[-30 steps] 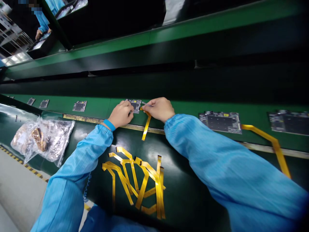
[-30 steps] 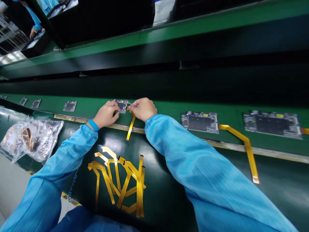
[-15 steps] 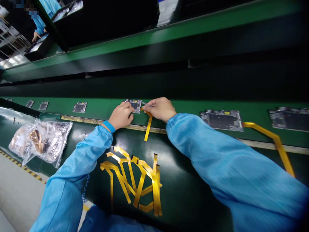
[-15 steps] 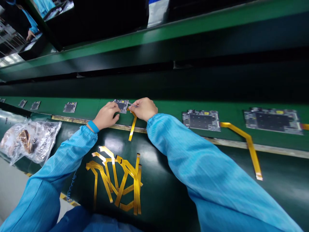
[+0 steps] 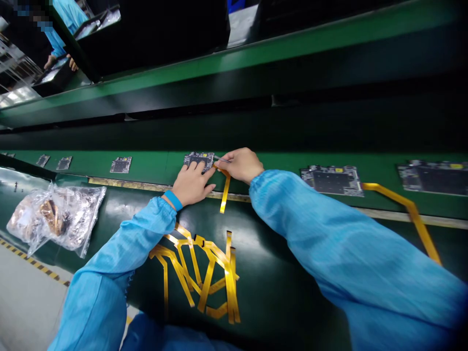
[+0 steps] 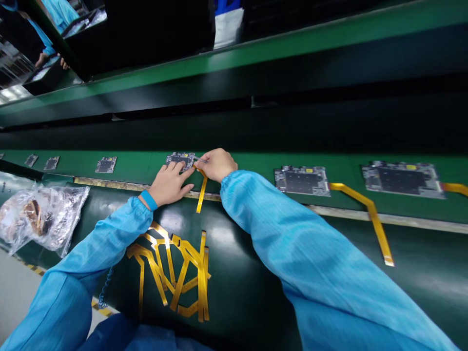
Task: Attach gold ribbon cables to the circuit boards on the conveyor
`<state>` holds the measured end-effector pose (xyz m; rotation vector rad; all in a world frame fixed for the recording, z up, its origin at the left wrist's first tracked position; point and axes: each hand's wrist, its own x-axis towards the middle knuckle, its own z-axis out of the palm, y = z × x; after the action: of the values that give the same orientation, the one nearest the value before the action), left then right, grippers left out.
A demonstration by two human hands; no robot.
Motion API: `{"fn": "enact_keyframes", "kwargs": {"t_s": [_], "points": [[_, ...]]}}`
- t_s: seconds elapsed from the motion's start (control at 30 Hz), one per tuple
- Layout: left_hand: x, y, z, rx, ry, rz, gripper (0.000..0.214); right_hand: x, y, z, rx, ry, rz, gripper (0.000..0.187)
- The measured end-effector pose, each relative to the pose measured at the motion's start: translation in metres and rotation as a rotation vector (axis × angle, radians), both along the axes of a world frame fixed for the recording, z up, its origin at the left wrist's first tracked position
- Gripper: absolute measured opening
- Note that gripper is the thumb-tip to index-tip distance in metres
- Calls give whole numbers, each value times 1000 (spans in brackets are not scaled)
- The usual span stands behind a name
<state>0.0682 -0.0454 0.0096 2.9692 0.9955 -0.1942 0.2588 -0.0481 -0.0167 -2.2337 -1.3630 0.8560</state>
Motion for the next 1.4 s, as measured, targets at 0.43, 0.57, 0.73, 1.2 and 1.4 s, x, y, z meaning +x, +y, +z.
{"fn": "enact_keyframes", "kwargs": {"t_s": [0.43,0.57,0.73,1.2,1.4], "points": [[23,-18,-10,89,-17,17,58,15,-13,3,144,-206,139,40],[27,-19,-10,91,-12,13,60,16,-14,1,165,-216,207,31],[33,-21,-9,79,5,4,62,20,-17,2,121,-253,225,20],[-1,-7,33,-259,-656,26,44,34,-38,8,268,-78,68,19],[-56,-60,106,-567,-1344,-59,66,-4,-87,9,503,349,54,42]]}}
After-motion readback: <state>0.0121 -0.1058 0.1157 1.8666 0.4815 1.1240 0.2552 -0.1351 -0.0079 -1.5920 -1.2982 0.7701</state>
